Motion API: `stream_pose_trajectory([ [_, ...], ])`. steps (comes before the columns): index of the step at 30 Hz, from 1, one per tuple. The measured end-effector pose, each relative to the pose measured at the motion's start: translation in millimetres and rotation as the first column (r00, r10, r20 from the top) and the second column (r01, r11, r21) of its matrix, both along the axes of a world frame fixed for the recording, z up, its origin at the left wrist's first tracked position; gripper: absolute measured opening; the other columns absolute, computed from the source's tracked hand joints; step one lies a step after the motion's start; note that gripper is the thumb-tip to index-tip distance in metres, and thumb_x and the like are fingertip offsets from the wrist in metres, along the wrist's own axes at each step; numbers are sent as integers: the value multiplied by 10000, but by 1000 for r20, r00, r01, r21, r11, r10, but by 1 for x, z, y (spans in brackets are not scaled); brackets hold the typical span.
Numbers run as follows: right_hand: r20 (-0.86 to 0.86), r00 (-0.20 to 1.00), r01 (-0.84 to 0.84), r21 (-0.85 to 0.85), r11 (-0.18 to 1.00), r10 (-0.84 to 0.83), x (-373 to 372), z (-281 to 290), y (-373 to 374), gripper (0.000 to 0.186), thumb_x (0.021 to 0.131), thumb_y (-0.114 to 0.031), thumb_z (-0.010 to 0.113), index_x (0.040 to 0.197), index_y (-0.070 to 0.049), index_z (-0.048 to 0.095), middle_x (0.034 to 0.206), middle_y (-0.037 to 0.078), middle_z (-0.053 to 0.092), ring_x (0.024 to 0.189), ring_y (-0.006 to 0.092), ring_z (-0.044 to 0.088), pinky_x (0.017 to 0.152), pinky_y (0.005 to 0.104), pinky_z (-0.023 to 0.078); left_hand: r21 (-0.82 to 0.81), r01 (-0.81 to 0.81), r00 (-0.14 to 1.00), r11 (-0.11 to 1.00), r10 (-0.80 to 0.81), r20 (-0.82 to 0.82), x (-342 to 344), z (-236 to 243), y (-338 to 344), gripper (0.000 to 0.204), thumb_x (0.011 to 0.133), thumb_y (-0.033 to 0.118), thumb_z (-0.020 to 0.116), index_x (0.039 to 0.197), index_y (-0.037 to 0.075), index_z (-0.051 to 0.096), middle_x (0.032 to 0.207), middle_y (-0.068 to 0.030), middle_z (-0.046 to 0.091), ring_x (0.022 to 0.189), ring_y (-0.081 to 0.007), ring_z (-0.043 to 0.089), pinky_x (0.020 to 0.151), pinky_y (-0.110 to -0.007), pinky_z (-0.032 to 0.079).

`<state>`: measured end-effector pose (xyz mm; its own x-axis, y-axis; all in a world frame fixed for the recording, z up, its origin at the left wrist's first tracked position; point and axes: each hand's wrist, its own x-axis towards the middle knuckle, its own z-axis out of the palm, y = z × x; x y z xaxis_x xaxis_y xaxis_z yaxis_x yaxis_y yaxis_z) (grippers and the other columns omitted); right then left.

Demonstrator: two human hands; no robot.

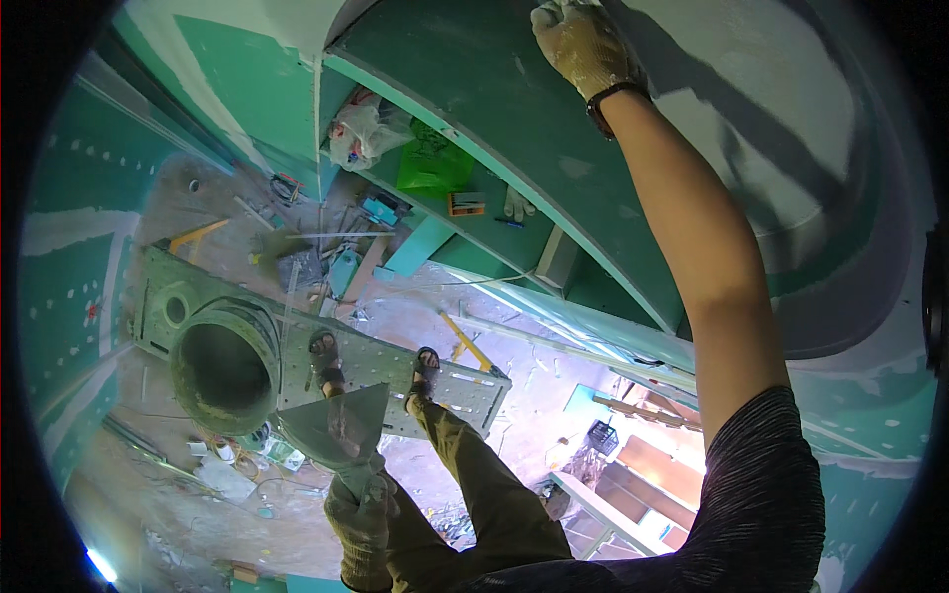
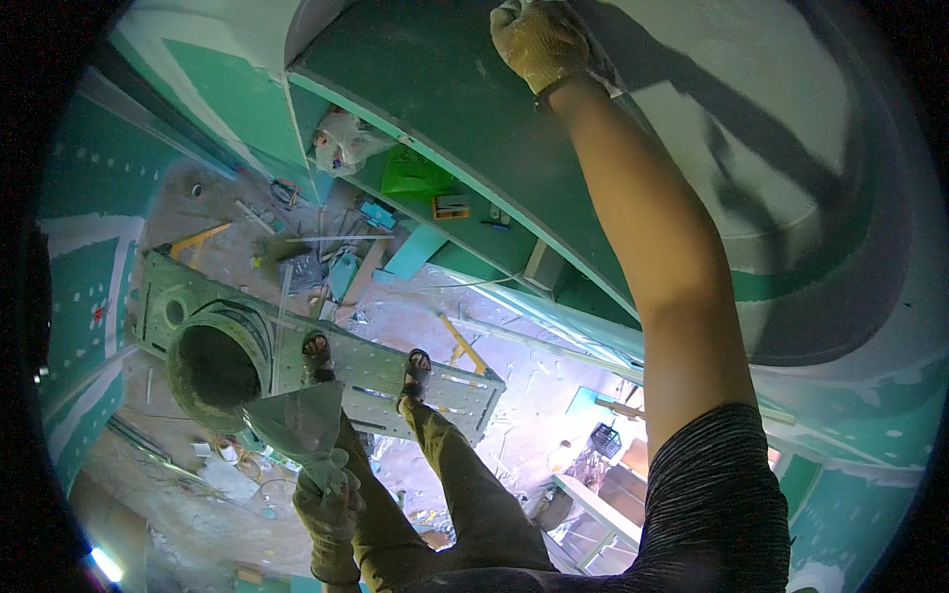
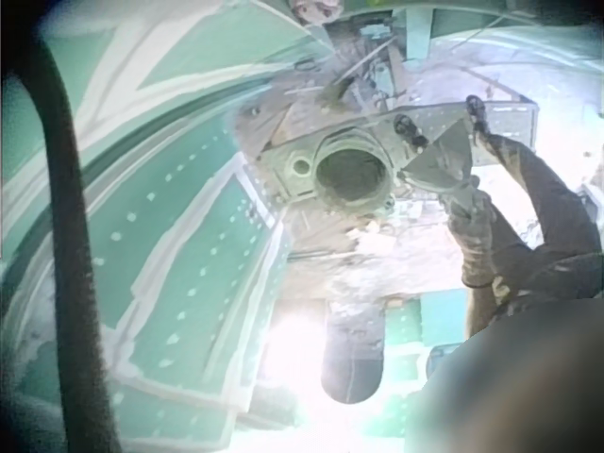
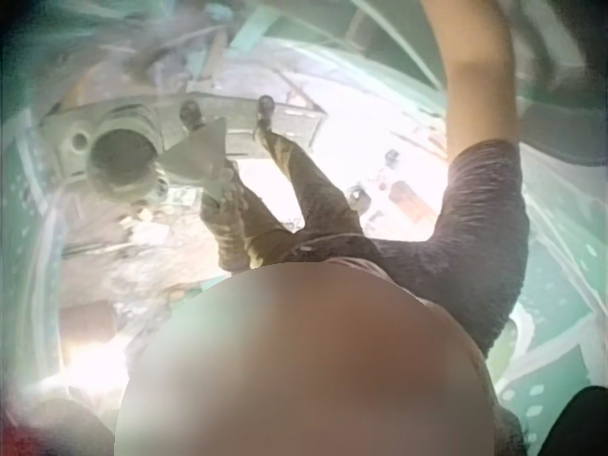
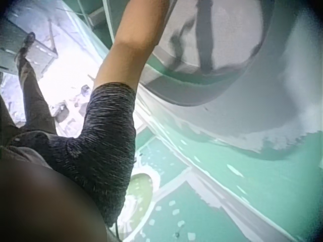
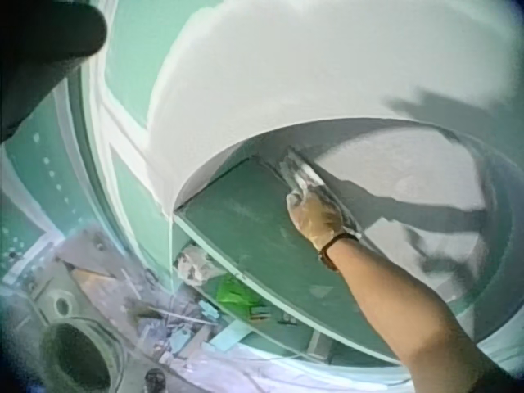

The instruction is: The recorder is applying compound to a drywall ceiling using a putty knife and hawk.

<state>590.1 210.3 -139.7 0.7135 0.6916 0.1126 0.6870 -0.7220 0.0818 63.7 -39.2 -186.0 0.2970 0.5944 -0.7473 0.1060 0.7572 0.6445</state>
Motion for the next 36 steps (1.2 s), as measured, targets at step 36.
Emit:
stream_pose_trajectory([
  [36,-62,989,126,-102,987,-133,148,-3,-324,634,1022,-536,438,1404,-42,546,1414,255,556,1326,426,511,1112,477,411,-99,98,992,990,-90,86,86,14,-64,333,891,170,710,1159,-2,613,719,-44,608,475,-93,476,419,-256,372],
])
